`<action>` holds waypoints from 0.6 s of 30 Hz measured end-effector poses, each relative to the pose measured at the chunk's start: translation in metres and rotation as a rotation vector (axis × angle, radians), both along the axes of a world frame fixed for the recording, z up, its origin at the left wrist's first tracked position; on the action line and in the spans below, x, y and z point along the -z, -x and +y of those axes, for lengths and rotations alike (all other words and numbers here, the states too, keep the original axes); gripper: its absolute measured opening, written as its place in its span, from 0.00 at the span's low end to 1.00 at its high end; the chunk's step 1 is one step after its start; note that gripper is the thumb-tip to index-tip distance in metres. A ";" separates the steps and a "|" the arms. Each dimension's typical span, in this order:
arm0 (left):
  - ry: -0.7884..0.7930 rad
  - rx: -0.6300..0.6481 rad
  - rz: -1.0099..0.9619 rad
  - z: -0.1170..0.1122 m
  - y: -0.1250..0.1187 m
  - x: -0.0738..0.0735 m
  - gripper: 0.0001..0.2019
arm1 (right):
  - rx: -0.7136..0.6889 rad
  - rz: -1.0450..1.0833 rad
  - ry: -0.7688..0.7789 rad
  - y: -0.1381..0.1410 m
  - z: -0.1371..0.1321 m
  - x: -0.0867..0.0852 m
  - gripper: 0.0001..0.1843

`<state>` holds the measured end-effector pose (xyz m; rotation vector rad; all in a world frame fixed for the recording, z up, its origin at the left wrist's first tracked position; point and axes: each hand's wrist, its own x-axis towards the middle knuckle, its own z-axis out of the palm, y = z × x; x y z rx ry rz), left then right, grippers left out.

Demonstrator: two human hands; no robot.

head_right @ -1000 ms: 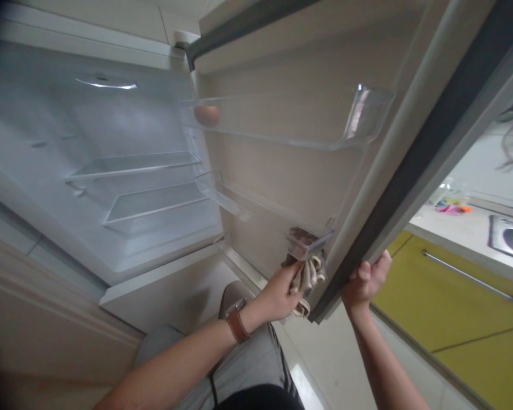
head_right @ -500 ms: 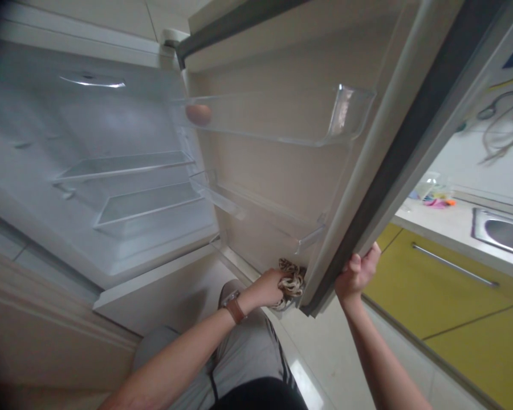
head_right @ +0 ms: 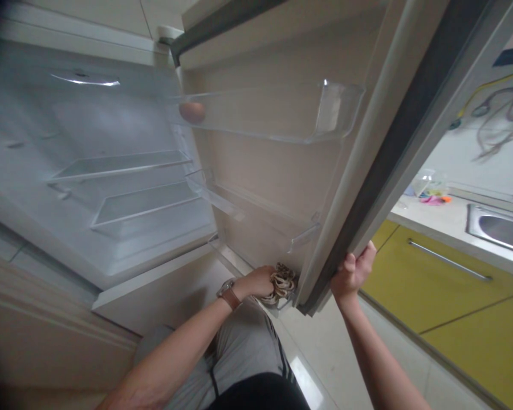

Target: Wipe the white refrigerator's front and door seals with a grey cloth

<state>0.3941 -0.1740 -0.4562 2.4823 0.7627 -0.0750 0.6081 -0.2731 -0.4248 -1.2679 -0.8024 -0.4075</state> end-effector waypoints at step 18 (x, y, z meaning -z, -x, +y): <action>-0.239 -0.086 0.208 0.013 0.006 -0.007 0.13 | 0.033 -0.018 0.020 0.007 -0.006 -0.003 0.42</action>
